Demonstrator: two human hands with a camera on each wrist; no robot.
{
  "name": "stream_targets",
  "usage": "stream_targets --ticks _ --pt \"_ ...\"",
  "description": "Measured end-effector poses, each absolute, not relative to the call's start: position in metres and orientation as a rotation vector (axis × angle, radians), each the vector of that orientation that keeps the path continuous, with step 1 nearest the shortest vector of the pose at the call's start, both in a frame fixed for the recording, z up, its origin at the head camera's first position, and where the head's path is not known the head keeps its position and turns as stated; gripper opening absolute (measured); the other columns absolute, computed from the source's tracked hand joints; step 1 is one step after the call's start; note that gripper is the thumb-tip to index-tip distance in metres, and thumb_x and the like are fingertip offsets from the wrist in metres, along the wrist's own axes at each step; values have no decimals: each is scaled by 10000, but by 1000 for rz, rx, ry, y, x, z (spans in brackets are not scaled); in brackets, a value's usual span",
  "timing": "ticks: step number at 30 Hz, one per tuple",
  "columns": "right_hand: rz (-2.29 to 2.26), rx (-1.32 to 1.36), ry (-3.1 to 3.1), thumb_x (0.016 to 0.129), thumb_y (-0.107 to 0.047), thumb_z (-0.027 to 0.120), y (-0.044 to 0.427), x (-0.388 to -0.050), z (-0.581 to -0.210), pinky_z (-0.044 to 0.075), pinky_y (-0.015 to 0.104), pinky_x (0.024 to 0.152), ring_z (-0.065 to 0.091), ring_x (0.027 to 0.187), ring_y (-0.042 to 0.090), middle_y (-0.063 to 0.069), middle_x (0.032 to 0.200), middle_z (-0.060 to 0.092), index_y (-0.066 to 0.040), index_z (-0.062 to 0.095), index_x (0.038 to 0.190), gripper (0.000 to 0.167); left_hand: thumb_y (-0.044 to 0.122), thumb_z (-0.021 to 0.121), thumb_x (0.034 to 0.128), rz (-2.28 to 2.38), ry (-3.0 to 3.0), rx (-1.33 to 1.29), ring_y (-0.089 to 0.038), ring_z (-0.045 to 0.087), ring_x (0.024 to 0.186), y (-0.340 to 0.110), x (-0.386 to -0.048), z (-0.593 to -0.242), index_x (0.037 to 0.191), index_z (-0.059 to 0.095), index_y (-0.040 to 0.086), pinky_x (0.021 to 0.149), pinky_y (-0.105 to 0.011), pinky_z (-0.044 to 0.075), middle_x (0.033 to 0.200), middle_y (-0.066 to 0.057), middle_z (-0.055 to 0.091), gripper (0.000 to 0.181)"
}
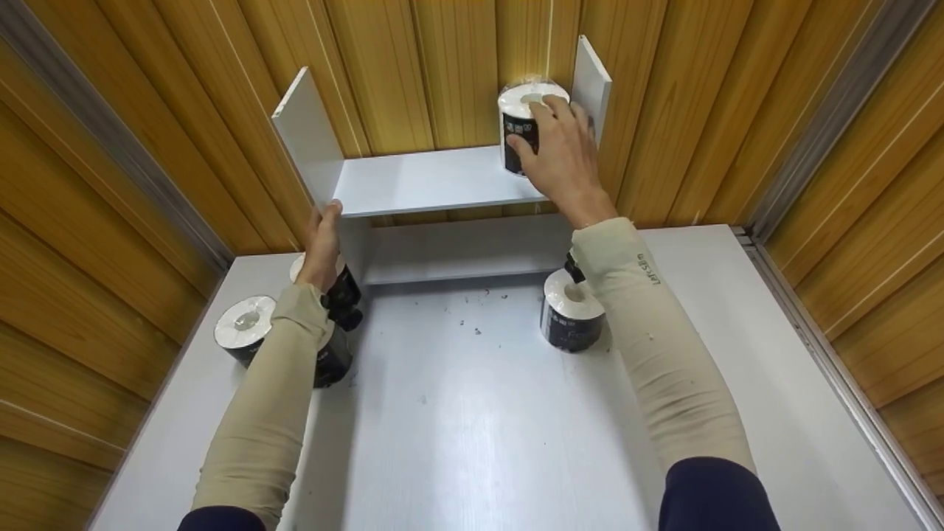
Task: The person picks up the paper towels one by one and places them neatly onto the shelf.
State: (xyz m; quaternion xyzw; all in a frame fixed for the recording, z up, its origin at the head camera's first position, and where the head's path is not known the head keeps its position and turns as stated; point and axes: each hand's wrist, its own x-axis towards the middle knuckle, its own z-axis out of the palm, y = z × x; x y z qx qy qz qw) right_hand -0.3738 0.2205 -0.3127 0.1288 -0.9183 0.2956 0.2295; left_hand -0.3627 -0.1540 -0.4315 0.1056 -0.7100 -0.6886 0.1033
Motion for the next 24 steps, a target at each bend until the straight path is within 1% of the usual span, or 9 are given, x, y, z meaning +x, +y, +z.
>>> stream_targets --ticks 5,11,16,24 --pt "802 387 -2494 1035 -356 694 223 -366 -315 337 588 1235 438 1450 446 205 1568 518 -13 584 1500 588 453 468 1106 -2038 -2086 308 -270 169 1660 -154 -363 -430 1723 143 94 1346 -365 199 1793 -134 167 784" --pt "816 412 -2391 1016 -297 728 231 -359 -321 438 596 1152 538 1362 418 221 1459 601 10 659 1399 496 450 461 1108 -2033 -2096 284 -267 169 1660 -153 -364 -431 1722 138 83 1346 -358 195 1791 -140 172 785" --pt "811 446 -2329 1005 -282 749 236 -350 -327 447 593 1135 553 1337 426 223 1421 626 25 685 1359 473 425 463 1111 -2034 -2084 262 -266 192 1654 -151 -364 -432 1718 158 73 1341 -344 208 1783 -144 199 764" --pt "773 498 -2265 996 -255 763 243 -333 -339 445 603 1095 551 1292 452 235 1366 650 45 702 1316 443 412 471 1108 -1993 -2077 241 -275 240 1638 -149 -363 -431 1708 233 102 1332 -375 239 1765 -134 261 716"
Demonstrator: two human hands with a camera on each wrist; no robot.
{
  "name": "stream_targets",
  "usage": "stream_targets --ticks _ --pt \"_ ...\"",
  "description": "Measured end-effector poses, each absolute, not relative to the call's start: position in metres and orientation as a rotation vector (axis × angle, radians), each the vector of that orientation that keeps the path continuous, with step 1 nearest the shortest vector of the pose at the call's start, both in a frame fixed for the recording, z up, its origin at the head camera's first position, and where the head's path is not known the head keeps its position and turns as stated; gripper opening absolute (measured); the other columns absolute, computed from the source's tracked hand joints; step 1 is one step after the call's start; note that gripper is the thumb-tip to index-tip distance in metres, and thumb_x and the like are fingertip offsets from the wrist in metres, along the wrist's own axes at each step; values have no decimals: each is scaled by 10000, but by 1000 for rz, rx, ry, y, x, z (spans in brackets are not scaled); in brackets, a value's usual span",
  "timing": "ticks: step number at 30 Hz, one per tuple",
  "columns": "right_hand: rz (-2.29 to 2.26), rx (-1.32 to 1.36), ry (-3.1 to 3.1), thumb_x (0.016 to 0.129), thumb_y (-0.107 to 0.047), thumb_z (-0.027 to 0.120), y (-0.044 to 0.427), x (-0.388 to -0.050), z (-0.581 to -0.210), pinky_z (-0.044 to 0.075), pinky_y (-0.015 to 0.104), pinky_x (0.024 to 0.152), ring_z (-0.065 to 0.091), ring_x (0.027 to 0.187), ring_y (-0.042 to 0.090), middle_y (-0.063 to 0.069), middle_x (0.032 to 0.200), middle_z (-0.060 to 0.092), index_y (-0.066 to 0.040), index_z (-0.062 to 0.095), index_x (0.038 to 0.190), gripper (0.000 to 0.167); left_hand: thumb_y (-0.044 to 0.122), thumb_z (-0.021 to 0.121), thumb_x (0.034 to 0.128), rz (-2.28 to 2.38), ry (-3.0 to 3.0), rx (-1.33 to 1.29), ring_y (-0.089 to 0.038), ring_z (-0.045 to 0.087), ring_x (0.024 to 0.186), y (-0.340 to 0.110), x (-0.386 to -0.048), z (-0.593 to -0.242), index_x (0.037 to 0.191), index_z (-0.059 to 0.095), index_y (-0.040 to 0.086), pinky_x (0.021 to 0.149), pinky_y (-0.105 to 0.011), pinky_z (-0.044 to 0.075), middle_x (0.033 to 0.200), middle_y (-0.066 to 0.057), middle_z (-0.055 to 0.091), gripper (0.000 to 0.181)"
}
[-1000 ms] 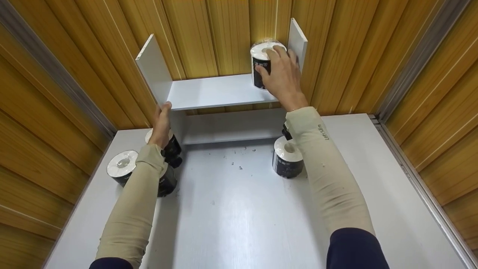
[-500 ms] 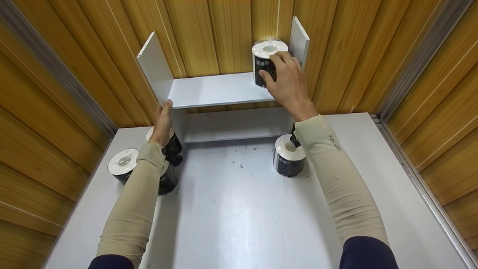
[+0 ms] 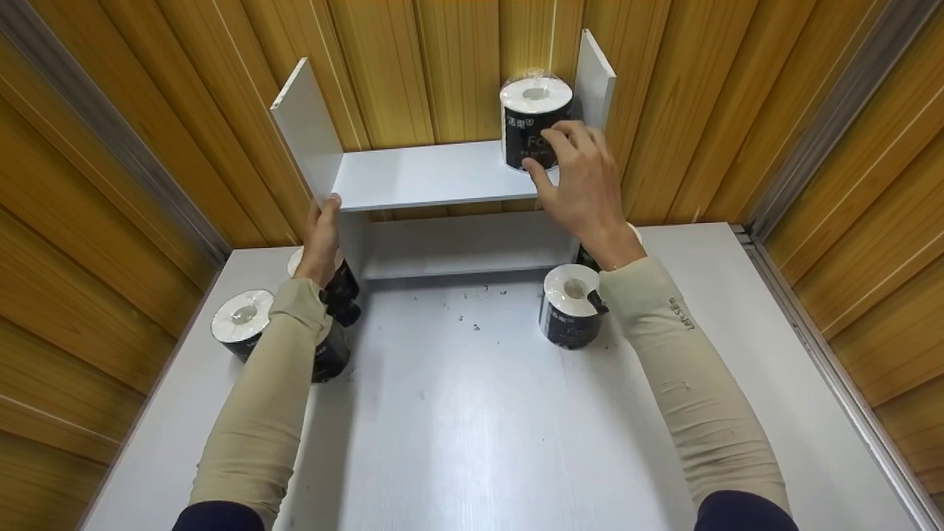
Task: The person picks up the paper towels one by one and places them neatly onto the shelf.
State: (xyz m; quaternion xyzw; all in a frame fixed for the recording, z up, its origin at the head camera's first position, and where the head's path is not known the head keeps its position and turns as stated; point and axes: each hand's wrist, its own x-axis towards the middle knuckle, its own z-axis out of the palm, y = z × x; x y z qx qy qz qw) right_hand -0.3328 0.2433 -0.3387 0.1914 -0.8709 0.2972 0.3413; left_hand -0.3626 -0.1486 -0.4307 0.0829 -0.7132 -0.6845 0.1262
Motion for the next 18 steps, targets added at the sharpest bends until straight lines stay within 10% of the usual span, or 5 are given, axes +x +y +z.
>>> stream_targets --ticks 18 --pt "735 479 -2302 965 -224 809 261 -298 -364 466 621 1091 551 1319 420 196 1381 659 -12 704 1347 449 421 477 1111 -2020 -2067 270 -272 236 1640 -148 -365 -430 1711 219 94 1333 -369 242 1770 -137 248 731"
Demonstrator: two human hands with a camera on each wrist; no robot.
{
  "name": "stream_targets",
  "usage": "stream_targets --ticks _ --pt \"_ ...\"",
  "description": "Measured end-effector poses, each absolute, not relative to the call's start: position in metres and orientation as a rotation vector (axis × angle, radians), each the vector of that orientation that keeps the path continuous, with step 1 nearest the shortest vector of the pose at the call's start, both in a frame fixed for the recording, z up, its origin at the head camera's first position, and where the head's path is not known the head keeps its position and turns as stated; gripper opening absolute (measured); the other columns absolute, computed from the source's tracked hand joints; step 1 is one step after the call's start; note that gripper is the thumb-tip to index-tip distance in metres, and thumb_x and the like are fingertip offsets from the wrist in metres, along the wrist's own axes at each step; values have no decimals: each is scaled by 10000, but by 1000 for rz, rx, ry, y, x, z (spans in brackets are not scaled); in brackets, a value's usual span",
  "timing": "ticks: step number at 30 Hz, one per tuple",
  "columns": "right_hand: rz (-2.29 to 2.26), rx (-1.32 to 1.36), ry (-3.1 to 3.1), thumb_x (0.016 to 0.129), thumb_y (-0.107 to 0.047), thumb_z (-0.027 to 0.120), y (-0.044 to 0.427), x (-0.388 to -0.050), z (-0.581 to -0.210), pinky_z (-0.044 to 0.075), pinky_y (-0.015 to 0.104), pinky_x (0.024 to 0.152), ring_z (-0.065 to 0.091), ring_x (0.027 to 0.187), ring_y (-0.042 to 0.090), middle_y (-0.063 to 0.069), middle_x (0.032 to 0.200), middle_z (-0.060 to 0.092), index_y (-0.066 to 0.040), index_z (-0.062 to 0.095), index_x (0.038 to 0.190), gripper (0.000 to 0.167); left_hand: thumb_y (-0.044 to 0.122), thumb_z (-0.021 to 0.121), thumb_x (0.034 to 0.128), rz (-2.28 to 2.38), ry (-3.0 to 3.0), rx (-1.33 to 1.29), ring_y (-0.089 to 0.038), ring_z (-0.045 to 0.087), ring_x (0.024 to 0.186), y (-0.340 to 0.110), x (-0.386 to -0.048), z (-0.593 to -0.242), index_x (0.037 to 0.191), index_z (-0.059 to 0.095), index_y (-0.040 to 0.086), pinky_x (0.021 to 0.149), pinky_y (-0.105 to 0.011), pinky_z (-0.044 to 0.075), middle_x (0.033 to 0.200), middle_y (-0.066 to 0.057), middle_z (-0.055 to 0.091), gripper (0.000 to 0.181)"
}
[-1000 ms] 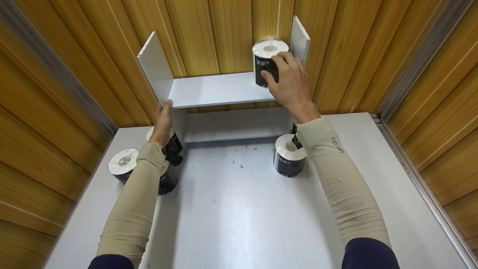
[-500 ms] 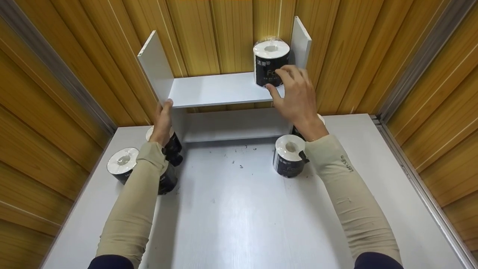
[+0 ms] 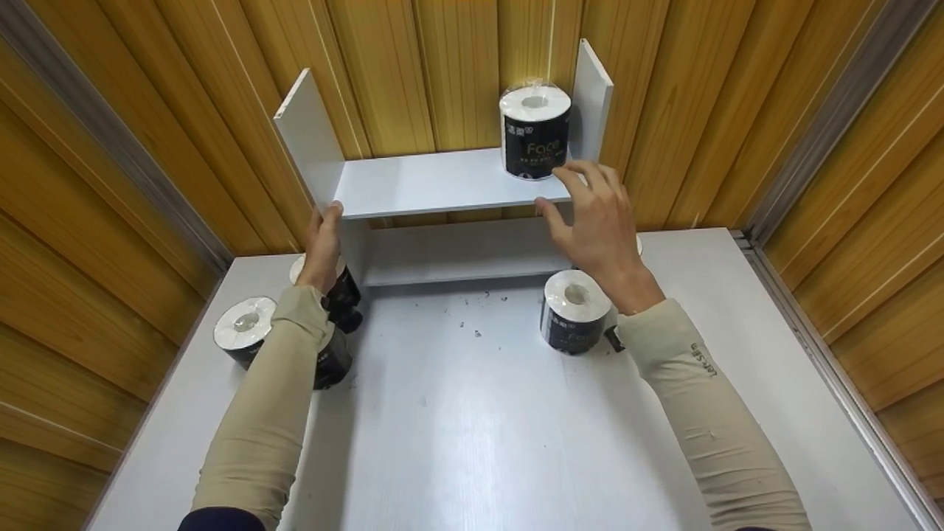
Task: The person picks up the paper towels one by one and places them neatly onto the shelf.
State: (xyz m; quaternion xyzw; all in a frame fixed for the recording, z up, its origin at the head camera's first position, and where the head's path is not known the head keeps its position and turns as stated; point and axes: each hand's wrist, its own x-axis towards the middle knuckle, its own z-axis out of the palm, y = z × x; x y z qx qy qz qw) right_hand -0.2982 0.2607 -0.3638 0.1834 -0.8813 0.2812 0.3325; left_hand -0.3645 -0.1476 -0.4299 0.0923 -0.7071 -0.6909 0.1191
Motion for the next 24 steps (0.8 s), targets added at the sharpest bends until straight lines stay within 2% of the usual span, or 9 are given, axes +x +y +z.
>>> stream_targets --ticks 5,14,24 --pt "749 484 -2304 966 -228 807 263 -296 -374 466 637 1081 557 1309 431 209 1372 661 -5 708 1333 441 435 479 1107 -2013 -2078 272 -281 208 1649 -149 -364 -430 1715 196 86 1339 -375 225 1778 -149 217 755" --pt "781 509 -2252 935 -201 833 269 -290 -391 479 634 1031 579 1259 439 219 1323 680 4 729 1285 418 423 468 1114 -1997 -2068 233 -285 267 1630 -150 -363 -431 1706 248 108 1326 -383 260 1757 -135 285 705" --pt "761 494 -2251 929 -180 835 272 -280 -403 492 616 990 587 1256 419 188 1327 691 -32 736 1310 420 428 475 1109 -1986 -2071 260 -289 262 1631 -148 -364 -430 1704 258 106 1330 -380 250 1757 -137 287 711"
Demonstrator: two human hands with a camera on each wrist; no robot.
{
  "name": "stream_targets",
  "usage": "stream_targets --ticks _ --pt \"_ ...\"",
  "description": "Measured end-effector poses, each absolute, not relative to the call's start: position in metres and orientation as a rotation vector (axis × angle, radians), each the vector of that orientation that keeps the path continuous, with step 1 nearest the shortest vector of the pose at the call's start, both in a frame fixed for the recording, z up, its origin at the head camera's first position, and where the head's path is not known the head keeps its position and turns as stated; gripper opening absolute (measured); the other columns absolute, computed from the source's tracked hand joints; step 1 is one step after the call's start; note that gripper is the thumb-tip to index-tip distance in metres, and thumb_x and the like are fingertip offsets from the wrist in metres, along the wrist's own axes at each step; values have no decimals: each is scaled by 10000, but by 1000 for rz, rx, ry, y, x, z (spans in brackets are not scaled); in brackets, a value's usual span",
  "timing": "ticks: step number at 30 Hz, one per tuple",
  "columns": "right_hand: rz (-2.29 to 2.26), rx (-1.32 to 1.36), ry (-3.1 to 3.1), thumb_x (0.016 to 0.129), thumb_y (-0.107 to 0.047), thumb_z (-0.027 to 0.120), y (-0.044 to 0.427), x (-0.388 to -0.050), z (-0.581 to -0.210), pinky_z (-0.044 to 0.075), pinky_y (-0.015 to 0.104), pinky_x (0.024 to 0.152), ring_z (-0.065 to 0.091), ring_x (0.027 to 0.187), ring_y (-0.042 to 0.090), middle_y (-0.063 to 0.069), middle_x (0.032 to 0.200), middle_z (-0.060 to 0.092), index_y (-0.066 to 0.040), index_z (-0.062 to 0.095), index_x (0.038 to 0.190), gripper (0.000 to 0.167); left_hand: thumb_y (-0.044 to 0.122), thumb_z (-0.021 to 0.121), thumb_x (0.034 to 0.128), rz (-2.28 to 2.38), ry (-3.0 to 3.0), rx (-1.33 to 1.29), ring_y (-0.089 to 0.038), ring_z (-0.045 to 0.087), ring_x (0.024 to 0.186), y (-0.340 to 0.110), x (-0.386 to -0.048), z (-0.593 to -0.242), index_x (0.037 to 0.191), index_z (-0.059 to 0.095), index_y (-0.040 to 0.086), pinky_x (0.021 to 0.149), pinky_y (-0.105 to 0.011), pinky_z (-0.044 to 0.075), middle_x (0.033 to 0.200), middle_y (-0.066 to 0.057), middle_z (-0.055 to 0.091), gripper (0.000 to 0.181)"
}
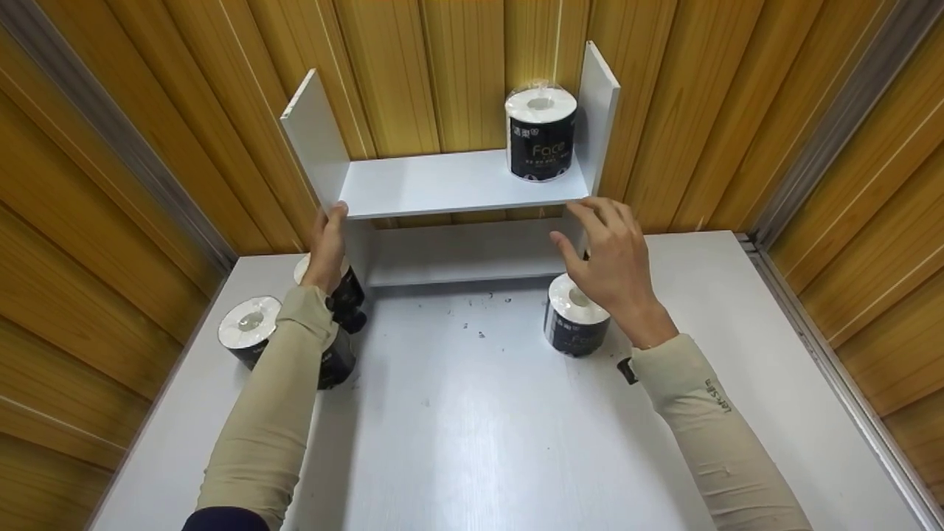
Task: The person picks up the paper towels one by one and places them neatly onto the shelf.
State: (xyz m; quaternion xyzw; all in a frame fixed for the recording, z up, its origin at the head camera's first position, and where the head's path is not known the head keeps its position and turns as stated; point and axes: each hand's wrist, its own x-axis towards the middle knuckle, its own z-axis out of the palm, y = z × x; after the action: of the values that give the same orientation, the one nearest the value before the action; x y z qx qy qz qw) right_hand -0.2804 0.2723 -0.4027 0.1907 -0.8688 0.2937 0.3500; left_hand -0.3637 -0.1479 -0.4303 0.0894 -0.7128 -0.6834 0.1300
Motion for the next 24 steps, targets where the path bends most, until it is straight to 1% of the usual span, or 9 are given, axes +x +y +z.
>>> stream_targets --ticks 4,9,18,24 --pt "748 496 -2243 917 -167 838 273 -277 -408 484 628 993 588 1248 432 193 1309 697 -19 742 1284 407 424 476 1112 -1996 -2059 252 -284 279 1626 -148 -364 -429 1703 267 108 1325 -372 262 1752 -138 300 702" --pt "740 489 -2270 914 -168 840 274 -273 -415 484 647 1001 577 1269 439 205 1313 689 -10 734 1289 420 411 473 1116 -2006 -2052 252 -285 277 1626 -149 -364 -430 1701 265 98 1325 -371 261 1752 -141 297 696" --pt "726 513 -2279 933 -190 830 277 -267 -429 468 639 1049 580 1275 431 187 1325 699 -27 746 1289 400 440 467 1114 -2013 -2077 256 -289 249 1636 -149 -362 -429 1714 198 85 1333 -378 244 1766 -158 248 747" --pt "731 526 -2280 936 -201 835 279 -261 -436 467 621 1066 585 1284 411 160 1354 700 -34 743 1306 416 444 467 1117 -2015 -2079 252 -292 244 1638 -149 -363 -431 1715 197 91 1335 -379 241 1769 -156 244 745"
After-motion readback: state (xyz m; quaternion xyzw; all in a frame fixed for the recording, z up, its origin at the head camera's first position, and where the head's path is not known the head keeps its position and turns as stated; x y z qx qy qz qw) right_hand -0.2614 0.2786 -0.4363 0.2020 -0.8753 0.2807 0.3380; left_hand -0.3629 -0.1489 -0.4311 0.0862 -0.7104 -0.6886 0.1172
